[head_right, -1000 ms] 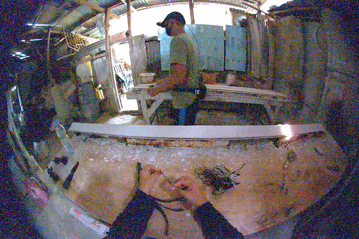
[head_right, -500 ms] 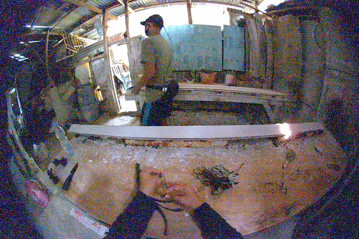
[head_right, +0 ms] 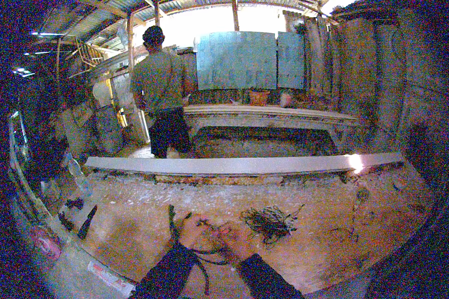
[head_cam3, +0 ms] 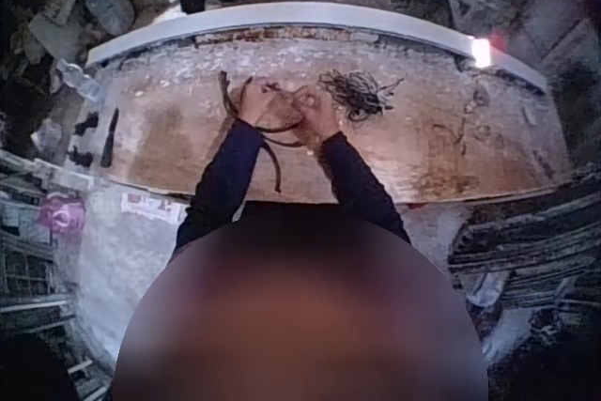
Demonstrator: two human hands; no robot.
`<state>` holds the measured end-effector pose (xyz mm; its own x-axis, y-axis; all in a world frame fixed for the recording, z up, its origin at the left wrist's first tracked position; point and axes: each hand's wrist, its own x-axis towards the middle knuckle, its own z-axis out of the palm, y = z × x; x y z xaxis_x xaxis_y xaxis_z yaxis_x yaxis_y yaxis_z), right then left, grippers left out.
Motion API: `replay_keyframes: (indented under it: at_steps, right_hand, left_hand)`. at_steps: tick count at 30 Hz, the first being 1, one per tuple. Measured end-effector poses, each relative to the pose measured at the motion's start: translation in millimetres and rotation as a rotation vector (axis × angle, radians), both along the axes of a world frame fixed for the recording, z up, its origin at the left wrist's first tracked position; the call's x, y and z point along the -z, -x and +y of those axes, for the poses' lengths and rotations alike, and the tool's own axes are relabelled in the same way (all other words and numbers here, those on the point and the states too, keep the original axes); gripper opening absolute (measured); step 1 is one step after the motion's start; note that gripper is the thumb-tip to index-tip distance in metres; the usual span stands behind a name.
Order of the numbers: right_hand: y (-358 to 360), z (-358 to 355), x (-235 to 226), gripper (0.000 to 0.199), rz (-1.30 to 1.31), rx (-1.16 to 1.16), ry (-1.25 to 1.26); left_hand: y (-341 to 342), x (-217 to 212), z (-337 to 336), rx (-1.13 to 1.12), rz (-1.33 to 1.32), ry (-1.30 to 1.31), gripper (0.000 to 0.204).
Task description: The person repeatedly picks up thin, dark strips from a pile on the table and peels or separates them by hand. A second person in the background moves around a workbench and handles a long white board.
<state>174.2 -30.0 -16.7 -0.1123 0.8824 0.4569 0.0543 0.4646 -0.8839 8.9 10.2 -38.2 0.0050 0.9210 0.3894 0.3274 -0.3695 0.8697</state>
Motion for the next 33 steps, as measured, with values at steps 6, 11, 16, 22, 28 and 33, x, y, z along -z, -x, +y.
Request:
replay_keyframes:
  at_steps: [6,11,16,22,28,33]
  right_hand:
    - [-13,19,13,0.011,0.206,0.221,0.070]
    - [-26,29,13,0.012,0.139,0.419,-0.009]
    - [-29,26,2,0.012,0.182,0.398,-0.064]
    - [-30,26,4,0.009,0.030,0.436,-0.084]
    - [-32,29,7,0.009,-0.024,0.403,-0.106]
    - [-15,3,2,0.012,-0.149,0.020,0.009]
  left_hand:
    - [-11,1,-9,0.494,-0.153,0.081,0.013]
    - [-29,8,-21,0.814,-0.018,0.163,0.014]
    - [-43,13,-30,0.973,-0.294,0.272,0.012]
    - [-29,-2,-31,0.845,-0.129,0.274,0.015]
    - [-5,-7,-10,0.201,-0.082,0.189,0.016]
    - [10,2,7,-0.179,-0.214,0.025,0.013]
